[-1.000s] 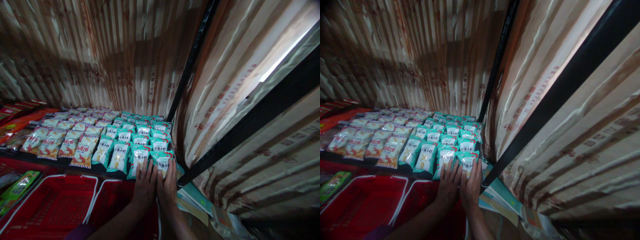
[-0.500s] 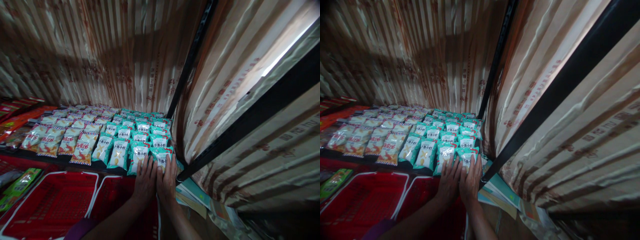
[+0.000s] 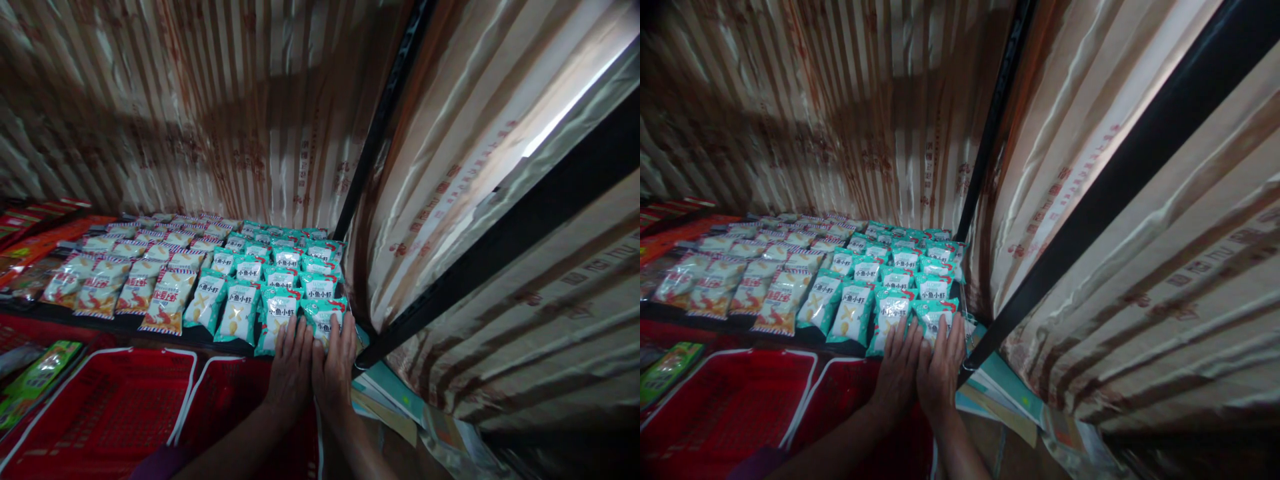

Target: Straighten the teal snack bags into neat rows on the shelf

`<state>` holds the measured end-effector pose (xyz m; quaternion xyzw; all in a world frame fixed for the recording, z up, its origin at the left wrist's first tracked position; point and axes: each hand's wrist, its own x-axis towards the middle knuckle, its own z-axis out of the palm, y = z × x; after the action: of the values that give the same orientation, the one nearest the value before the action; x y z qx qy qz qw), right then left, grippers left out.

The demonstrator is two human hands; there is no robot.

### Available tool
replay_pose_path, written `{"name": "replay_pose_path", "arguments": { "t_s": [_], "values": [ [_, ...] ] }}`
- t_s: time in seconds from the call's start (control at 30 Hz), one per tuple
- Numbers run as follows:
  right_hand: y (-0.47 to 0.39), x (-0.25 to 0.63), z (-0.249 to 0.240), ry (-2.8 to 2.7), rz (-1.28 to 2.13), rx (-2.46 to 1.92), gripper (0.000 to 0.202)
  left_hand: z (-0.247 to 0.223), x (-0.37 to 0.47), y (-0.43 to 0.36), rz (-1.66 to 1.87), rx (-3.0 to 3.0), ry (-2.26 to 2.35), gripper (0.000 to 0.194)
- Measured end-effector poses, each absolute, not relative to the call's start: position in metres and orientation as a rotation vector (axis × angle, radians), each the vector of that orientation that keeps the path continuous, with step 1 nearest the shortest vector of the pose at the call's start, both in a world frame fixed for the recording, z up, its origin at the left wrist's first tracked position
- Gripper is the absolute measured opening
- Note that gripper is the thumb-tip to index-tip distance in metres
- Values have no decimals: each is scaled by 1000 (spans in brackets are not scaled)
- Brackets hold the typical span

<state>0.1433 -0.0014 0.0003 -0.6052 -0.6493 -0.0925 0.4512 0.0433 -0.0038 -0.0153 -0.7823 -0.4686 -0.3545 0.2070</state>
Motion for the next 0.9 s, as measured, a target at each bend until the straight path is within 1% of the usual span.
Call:
{"name": "replay_pose_path", "arguments": {
  "t_s": [0.13, 0.3, 0.5, 0.63, 0.77, 0.9],
  "values": [
    [-5, 140, 5, -1677, -263, -1459, 61, -14, 41, -3, -1021, -2164, -1287, 41],
    [-9, 138, 7, -1783, -323, -1358, 61, -17, 38, -4, -959, -2211, -1294, 45],
    [-13, 137, 6, -1822, -310, -1299, 59, -18, 29, -10, -904, -2257, -1287, 47],
    [-21, 130, 1, -1886, -255, -1184, 59, -19, 17, -15, -908, -2274, -1255, 48],
    [-29, 119, -4, -1995, -269, -1073, 58, -19, 2, -19, -877, -2269, -1229, 48],
    [-29, 111, -5, -2053, -264, -1040, 56, -21, -8, -21, -862, -2309, -1239, 50]
  ]
}}
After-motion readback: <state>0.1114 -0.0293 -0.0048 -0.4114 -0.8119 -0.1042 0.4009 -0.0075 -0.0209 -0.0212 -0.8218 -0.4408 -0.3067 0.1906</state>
